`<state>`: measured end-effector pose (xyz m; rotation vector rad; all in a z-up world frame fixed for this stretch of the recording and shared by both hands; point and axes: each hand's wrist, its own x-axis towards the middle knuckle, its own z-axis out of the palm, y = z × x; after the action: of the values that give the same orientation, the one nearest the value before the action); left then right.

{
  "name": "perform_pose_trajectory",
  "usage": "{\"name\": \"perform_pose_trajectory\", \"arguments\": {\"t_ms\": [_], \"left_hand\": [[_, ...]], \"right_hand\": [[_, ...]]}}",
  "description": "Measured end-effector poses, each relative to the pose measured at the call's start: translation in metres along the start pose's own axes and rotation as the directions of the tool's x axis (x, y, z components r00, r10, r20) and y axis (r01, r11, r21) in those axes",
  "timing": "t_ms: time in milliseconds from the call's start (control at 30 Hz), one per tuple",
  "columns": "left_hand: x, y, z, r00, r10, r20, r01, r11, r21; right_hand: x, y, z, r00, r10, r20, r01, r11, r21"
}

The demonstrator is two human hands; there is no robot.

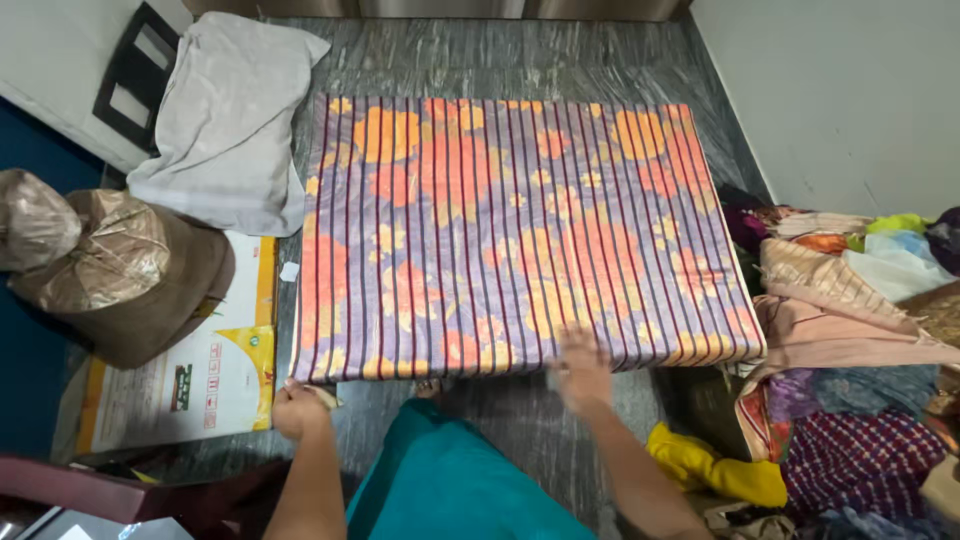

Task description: The person wipes a tablecloth with a cloth, then cleans a laptop and a box with the same cloth. They proceed to wipe several sheets of paper and a notebook, placing each cleaned item on the table. The person continues to wipe additional items from a chair and places them on the table.

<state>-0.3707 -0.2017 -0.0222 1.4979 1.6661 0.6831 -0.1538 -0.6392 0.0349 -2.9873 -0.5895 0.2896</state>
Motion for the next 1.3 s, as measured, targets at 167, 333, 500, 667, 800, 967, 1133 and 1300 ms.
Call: {"name": "perform_pose_trajectory", "arguments": {"t_ms": [167,333,500,667,800,967,1133,1300], "left_hand": [[-0.001,0.020,-0.034,0.899,0.422,0.118,-0.437,0.839,0.324],[-0.031,0.071,-0.054,0.748,0.634,0.197,-0.634,0.594,0.496],[-0.065,0.138,0.036,0.423,0.762,0.490,-0.895,0.437,0.092],[-0.110,0.196,0.107,0.349,0.172,0.921,-0.924,0.226,0.308],[-0.081,0.205,0.089,0.339,-0.039,0.940,-0.932,0.127,0.341],[0.008,0.165,0.038,0.382,-0.021,0.924,-0.917,0.113,0.382],[0.073,0.124,0.019,0.544,-0.099,0.833,-0.810,0.198,0.552],[0.085,0.111,0.032,0.699,-0.184,0.691,-0.634,0.287,0.718]], "right_hand": [[0.013,0.063,0.007,0.925,0.366,-0.102,-0.354,0.927,0.122],[0.053,0.019,0.006,0.897,0.380,-0.227,-0.288,0.891,0.351],[0.096,-0.110,-0.001,0.965,-0.261,-0.015,0.247,0.891,0.380],[0.114,-0.113,-0.032,0.938,-0.322,0.130,0.299,0.940,0.165],[0.107,-0.010,-0.036,0.979,-0.122,0.161,0.117,0.992,0.042],[0.074,0.104,-0.035,0.936,0.277,0.218,-0.298,0.952,0.070],[0.082,0.126,-0.008,0.863,0.480,0.156,-0.502,0.846,0.178],[0.087,0.113,0.000,0.764,0.644,0.038,-0.622,0.721,0.303]]}}
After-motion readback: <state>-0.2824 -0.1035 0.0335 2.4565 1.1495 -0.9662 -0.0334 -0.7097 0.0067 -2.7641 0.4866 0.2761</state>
